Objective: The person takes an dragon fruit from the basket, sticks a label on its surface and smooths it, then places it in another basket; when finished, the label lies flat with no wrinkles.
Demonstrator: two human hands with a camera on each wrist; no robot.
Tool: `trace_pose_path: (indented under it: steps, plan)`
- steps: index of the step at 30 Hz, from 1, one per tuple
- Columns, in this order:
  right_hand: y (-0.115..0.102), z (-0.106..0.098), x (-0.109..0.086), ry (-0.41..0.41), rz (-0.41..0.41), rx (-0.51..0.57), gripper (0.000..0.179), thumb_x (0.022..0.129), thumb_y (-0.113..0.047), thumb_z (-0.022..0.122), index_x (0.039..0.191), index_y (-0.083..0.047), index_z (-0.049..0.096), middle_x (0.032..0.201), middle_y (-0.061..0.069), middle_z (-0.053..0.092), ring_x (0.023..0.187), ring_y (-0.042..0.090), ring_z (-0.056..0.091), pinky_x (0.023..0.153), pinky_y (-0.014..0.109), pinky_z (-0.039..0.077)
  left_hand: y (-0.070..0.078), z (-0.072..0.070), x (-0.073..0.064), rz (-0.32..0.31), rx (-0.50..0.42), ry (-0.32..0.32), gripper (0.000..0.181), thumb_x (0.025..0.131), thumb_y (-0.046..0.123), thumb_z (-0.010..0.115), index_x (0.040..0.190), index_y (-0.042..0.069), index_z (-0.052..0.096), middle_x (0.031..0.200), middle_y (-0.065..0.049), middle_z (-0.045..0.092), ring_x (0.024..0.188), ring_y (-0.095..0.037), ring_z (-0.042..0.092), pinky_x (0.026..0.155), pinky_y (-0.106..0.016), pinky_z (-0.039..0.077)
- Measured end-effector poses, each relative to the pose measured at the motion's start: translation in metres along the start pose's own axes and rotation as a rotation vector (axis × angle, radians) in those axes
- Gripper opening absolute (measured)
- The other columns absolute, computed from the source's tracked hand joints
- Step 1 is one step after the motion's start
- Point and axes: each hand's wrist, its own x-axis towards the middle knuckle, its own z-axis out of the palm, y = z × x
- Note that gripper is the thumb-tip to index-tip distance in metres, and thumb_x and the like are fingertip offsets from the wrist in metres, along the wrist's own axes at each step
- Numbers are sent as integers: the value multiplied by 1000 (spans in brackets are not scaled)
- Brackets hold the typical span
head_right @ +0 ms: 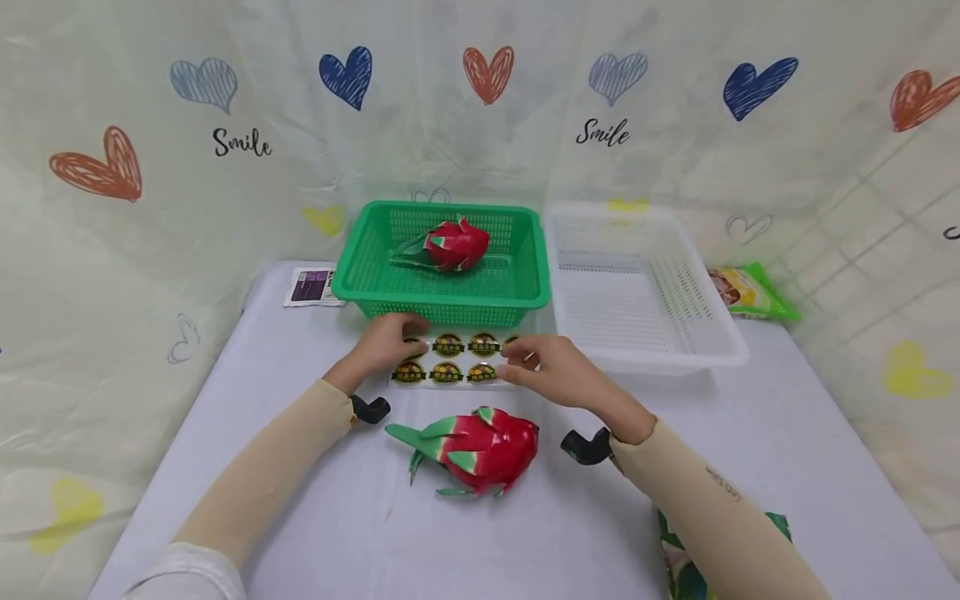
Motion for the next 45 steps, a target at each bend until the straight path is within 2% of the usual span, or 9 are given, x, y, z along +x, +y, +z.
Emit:
trace_pose_path:
  steps: [6, 10, 14, 19, 21, 29, 33, 38, 45]
  plan:
    - [4, 3, 26, -74, -49, -37, 39, 100, -31, 71, 128, -4, 71, 112, 6, 77, 100, 20, 71, 80, 30, 58, -3, 4, 1, -16, -45, -16, 34, 87, 12, 81, 119, 5, 74, 109, -10, 77, 102, -24, 72, 92, -38, 58]
    - [3, 5, 41, -98, -75, -51, 39, 99, -27, 72, 127, 0, 71, 110, 9, 78, 92, 19, 71, 76, 30, 58, -2, 2, -1, -26, -73, -35, 25, 90, 15, 80, 113, 8, 78, 100, -7, 77, 93, -18, 71, 85, -33, 57]
    - [0, 7, 54, -92, -98, -83, 39, 97, -22, 75, 127, 3, 70, 112, 14, 77, 88, 21, 72, 78, 35, 60, 3, -2, -6, -27, -126, -62, 22, 92, 19, 79, 113, 12, 80, 101, -5, 78, 90, -15, 70, 80, -29, 55]
    - [-5, 9, 65, -79, -101, -121, 41, 94, -14, 78, 129, 5, 69, 121, 20, 75, 104, 33, 74, 90, 46, 61, 15, -8, -12, -19, -219, -100, 22, 93, 23, 79, 114, 16, 81, 102, -1, 79, 89, -13, 68, 75, -26, 54]
    - [-6, 10, 69, -68, -90, -126, 40, 93, -10, 78, 129, 4, 69, 122, 20, 74, 106, 35, 74, 91, 47, 61, 21, -10, -15, -12, -243, -109, 22, 93, 24, 79, 114, 17, 81, 101, -1, 79, 88, -12, 68, 74, -26, 53]
    - [-12, 17, 80, 32, -118, -193, 18, 92, -7, 77, 109, -2, 78, 102, 12, 78, 90, 24, 72, 76, 37, 59, 38, -11, -22, 53, -237, -90, 20, 93, 22, 79, 112, 14, 81, 95, -2, 78, 81, -10, 66, 71, -24, 53]
    - [-12, 20, 83, 53, -137, -189, 5, 93, -9, 78, 96, -5, 80, 91, 7, 78, 83, 20, 69, 70, 34, 56, 41, -11, -24, 54, -258, -90, 19, 93, 19, 79, 111, 12, 81, 96, -4, 79, 81, -10, 68, 73, -24, 54]
    - [-10, 22, 84, 69, -147, -191, 6, 94, -11, 77, 90, -8, 79, 86, 5, 77, 78, 16, 67, 65, 31, 53, 39, -10, -23, 41, -282, -98, 19, 94, 19, 79, 111, 13, 81, 96, -4, 78, 83, -11, 68, 74, -25, 55]
    - [-9, 21, 82, 101, -149, -178, 6, 95, -11, 76, 91, -8, 80, 87, 5, 78, 70, 13, 61, 65, 30, 49, 28, -7, -18, 2, -325, -114, 21, 95, 20, 78, 115, 12, 80, 98, -4, 77, 85, -12, 67, 73, -25, 53]
